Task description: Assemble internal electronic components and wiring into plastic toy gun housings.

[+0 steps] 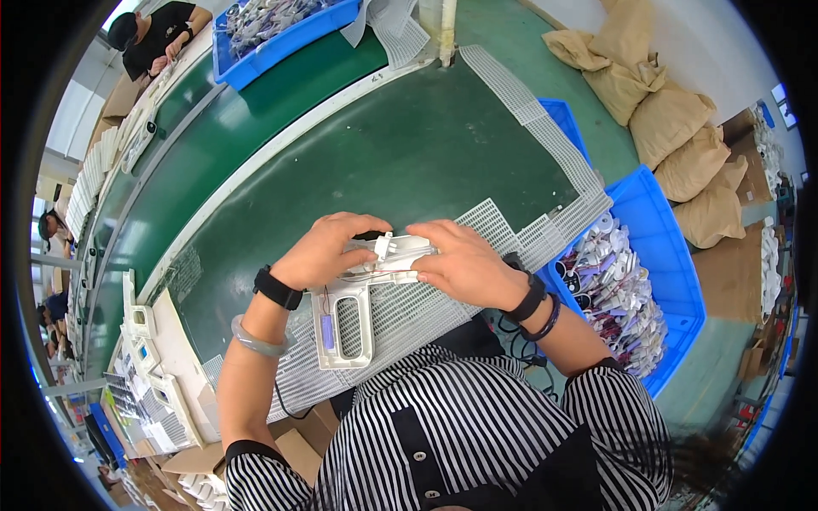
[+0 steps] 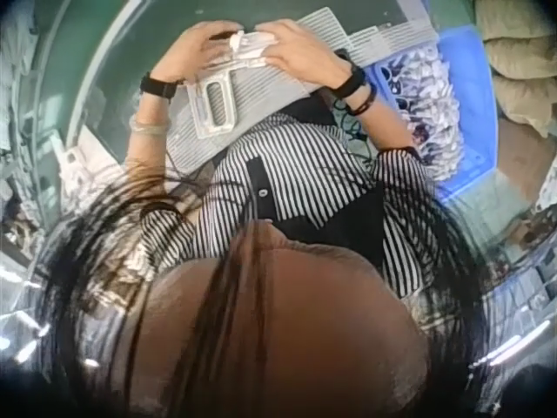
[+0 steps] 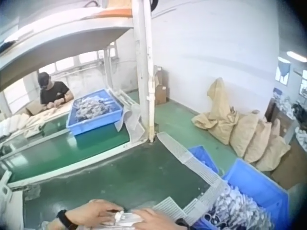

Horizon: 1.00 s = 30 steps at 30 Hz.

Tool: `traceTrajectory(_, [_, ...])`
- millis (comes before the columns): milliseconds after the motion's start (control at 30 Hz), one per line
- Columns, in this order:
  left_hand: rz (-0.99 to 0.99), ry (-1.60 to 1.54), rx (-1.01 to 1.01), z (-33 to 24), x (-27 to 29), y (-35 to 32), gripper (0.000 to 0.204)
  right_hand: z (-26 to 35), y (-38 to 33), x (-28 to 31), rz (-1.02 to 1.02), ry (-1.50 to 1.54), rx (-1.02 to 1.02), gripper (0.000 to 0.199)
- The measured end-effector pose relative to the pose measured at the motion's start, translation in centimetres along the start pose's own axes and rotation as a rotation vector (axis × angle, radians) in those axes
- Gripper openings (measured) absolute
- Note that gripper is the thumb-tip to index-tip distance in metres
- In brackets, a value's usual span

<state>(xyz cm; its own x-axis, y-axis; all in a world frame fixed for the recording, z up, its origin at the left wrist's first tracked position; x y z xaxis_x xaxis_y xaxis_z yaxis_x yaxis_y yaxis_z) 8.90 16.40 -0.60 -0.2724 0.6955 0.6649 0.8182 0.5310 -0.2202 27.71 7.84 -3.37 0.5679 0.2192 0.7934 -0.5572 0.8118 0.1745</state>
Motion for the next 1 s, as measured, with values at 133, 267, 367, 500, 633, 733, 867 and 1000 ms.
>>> traceTrajectory(133, [0.028, -0.037, -0.025, -0.1, 0.0, 0.6, 0.051, -0.1, 0.0, -0.1, -0.005, 0.011, -0.018, 0.017])
traceTrajectory(267, [0.016, 0.174, -0.018, -2.3, 0.2, 0.1, 0.042, -0.2, -0.2, -0.1, -0.02, 0.023, -0.027, 0.018])
traceTrajectory(367, [-0.11, 0.287, -0.008, -5.5, -0.2, -0.4, 0.034, -0.2, 0.0, -0.2, -0.013, 0.022, -0.028, 0.018])
traceTrajectory(500, [-0.139, 0.289, 0.168, -6.4, -3.4, -0.6, 0.029, -0.4, -0.3, 0.0, 0.012, 0.01, -0.061, 0.021])
traceTrajectory(633, [-0.412, 0.392, 0.09, -6.1, -6.0, -2.2, 0.026, -0.2, -0.1, -0.3, -0.024, 0.012, -0.028, 0.02])
traceTrajectory(733, [-0.53, 0.436, 0.11, -5.9, -7.1, -2.9, 0.028, -0.1, -0.2, 0.2, -0.028, 0.014, 0.0, 0.021])
traceTrajectory(867, [-0.665, 0.53, 0.097, -6.3, -7.6, -3.7, 0.029, 0.1, -0.1, 0.4, -0.014, -0.005, 0.007, 0.028])
traceTrajectory(1000, [-0.723, 0.525, 0.09, -6.9, -6.8, -3.8, 0.028, 0.0, -0.2, 0.2, -0.02, -0.033, 0.01, 0.028])
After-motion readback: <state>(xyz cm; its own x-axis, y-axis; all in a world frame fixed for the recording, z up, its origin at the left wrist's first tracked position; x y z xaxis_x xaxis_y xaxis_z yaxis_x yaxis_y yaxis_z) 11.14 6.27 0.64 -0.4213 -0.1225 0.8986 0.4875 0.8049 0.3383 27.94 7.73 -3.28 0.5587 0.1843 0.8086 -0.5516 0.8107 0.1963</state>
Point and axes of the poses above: each hand's wrist, its own y-axis towards the middle knuckle, its own x-axis out of the back of the hand, z = x × y, the point moved 5 cm from there along y, towards the middle knuckle, and after that the axes turned 5 degrees about z, right-handed, at the moved point
